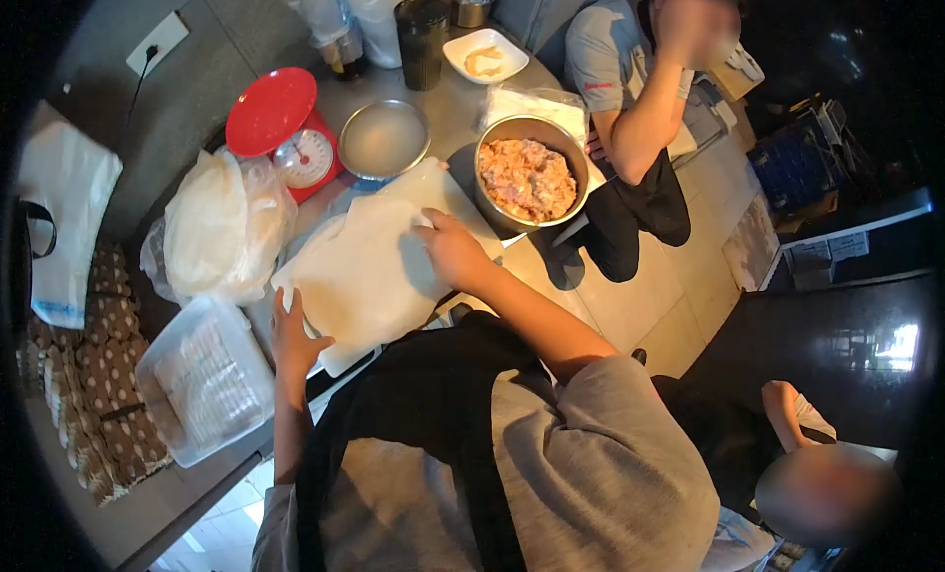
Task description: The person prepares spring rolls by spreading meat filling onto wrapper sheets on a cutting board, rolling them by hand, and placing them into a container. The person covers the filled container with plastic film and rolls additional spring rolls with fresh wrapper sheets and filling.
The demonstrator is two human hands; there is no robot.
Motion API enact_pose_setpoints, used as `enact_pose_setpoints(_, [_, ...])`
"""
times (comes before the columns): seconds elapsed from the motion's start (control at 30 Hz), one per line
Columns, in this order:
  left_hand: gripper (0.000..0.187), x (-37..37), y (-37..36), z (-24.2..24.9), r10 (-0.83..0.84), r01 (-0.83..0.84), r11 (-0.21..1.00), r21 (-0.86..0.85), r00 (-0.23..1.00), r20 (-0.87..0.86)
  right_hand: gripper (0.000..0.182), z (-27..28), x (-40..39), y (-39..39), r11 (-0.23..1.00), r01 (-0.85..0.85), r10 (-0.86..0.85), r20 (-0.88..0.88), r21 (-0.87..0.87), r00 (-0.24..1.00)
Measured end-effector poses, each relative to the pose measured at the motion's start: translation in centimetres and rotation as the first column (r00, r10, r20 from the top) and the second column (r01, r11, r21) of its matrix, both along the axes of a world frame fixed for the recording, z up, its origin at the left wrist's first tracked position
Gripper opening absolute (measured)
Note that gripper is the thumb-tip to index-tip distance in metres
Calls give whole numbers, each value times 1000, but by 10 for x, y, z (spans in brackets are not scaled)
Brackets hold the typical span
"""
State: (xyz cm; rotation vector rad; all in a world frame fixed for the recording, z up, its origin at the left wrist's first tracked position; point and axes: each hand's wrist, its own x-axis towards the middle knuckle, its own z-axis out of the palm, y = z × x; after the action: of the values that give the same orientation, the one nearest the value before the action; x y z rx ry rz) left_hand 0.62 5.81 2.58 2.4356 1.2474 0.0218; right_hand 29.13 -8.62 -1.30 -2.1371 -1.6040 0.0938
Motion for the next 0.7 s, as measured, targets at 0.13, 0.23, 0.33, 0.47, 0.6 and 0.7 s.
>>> enact_pose_setpoints(0.13, [60,46,-11,9,-47,124,977,-174,921,387,33,133,40,-32,938,343,-344,-251,-48,905])
enact_pose_setpoints(0.23, [40,122,-33,15,69,419,659,-624,793,606,25,118,131,-65,898,391,-411,-63,-202,910])
enact_pose_setpoints(0.33, [55,193,-64,25,233,441,310,-842,823,517,27,87,138,-76,895,318,-378,-154,-313,913])
enact_pose_setpoints(0.47, [70,249,-95,23,333,425,232,-875,811,482,26,67,108,-61,861,403,-422,6,-311,907])
enact_pose_setpoints(0.6, [70,267,-97,15,345,403,361,-841,781,521,24,70,132,-62,901,246,-308,-129,-357,942])
enact_pose_setpoints(0.7, [59,273,-88,15,323,378,418,-826,788,524,20,87,166,-68,924,244,-317,-233,-295,919])
